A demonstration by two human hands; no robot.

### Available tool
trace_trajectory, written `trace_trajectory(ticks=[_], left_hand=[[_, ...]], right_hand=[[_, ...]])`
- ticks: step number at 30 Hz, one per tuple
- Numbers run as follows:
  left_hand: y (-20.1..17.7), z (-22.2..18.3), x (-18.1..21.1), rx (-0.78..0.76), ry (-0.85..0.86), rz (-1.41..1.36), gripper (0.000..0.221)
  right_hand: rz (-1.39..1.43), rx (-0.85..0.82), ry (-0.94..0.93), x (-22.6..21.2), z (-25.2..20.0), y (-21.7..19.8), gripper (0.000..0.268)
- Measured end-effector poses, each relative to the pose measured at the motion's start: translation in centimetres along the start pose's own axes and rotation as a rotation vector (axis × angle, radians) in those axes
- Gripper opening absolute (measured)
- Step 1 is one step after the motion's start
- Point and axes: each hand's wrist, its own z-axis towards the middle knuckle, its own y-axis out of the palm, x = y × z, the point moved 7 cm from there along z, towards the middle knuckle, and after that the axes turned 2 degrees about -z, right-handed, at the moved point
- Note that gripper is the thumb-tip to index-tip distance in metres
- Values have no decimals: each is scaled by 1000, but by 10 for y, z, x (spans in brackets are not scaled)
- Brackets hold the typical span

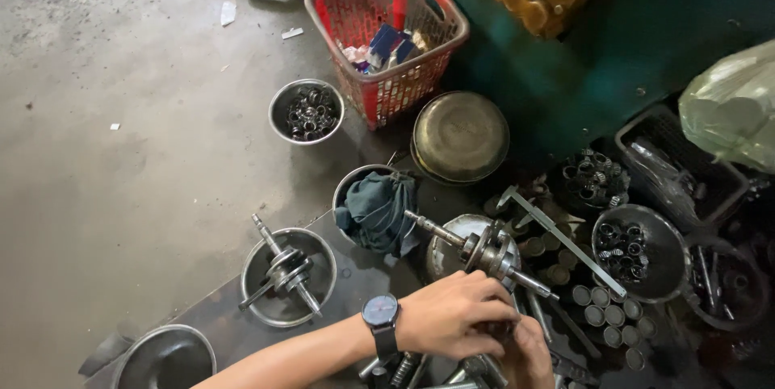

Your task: Inspecting and assembling motorcycle crankshaft components on a workbench.

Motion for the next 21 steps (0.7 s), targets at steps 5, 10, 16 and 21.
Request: trace_trajectory(ticks=[5,10,16,21], left_hand=[[-65,-6,14,149,67,-18,33],[-180,-95,19,246,-230,274,43],[-229,-322,28,581,-710,591,48],[-112,-551,-59,271,-1247,772,49]], right_hand=[[-102,57,27,-43,39,56,63],[-1262,-77,93,-70,73,102,51],[-2162,-116,538,-33,66,53,79],[-2295,-176,483,-20,65,61,74]])
